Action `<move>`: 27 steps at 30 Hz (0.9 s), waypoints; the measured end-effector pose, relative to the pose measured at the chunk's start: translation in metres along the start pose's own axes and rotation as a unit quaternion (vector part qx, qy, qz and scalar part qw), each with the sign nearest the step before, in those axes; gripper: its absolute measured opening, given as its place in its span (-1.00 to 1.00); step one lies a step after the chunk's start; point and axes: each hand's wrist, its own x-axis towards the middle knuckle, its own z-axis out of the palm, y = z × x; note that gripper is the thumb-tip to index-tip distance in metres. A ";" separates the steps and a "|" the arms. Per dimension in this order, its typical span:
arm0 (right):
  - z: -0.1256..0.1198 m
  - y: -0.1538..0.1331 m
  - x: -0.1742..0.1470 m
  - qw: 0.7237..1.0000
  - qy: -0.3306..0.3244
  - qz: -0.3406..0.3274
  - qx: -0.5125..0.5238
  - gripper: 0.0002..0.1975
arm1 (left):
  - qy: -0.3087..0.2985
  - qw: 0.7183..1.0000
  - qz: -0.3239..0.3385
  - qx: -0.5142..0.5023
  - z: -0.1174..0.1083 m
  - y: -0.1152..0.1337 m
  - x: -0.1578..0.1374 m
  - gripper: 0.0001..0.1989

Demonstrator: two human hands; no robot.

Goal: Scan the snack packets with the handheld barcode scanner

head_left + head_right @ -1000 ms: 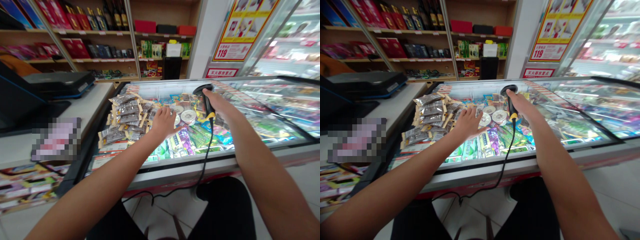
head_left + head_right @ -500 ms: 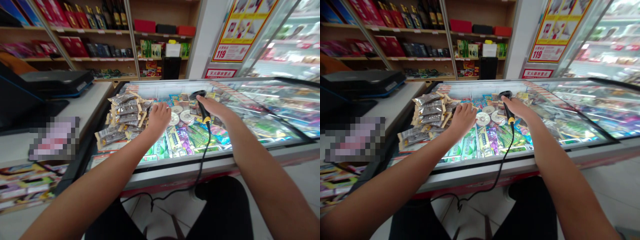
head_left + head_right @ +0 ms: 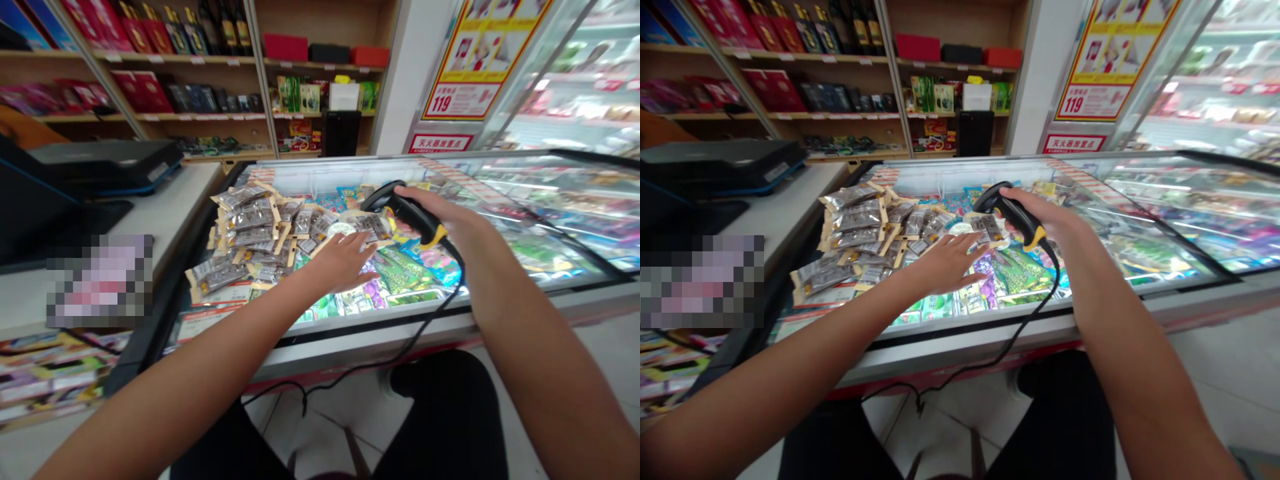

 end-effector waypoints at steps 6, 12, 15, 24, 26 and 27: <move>-0.006 0.002 0.000 0.995 -0.074 0.013 0.060 -0.55 | 0.006 1.000 0.001 0.001 0.000 0.001 0.000 -0.34; -0.006 0.007 0.012 0.996 -0.038 0.002 0.080 -0.55 | 0.027 0.999 -0.030 0.029 0.000 0.000 0.001 -0.27; -0.006 0.015 0.027 0.995 0.083 -0.019 0.052 -0.60 | 0.043 0.995 -0.076 0.057 -0.003 -0.006 0.002 -0.28; 0.006 0.016 0.070 0.957 0.159 -0.060 -0.234 -0.48 | 0.056 0.980 -0.174 0.076 -0.005 -0.024 0.003 -0.65; 0.013 0.012 0.077 0.957 0.139 -0.051 -0.251 -0.46 | 0.063 0.979 -0.180 0.073 -0.004 -0.023 0.003 -0.65; 0.016 0.010 0.079 0.956 0.129 -0.049 -0.257 -0.45 | 0.065 0.978 -0.185 0.071 -0.004 -0.023 0.003 -0.66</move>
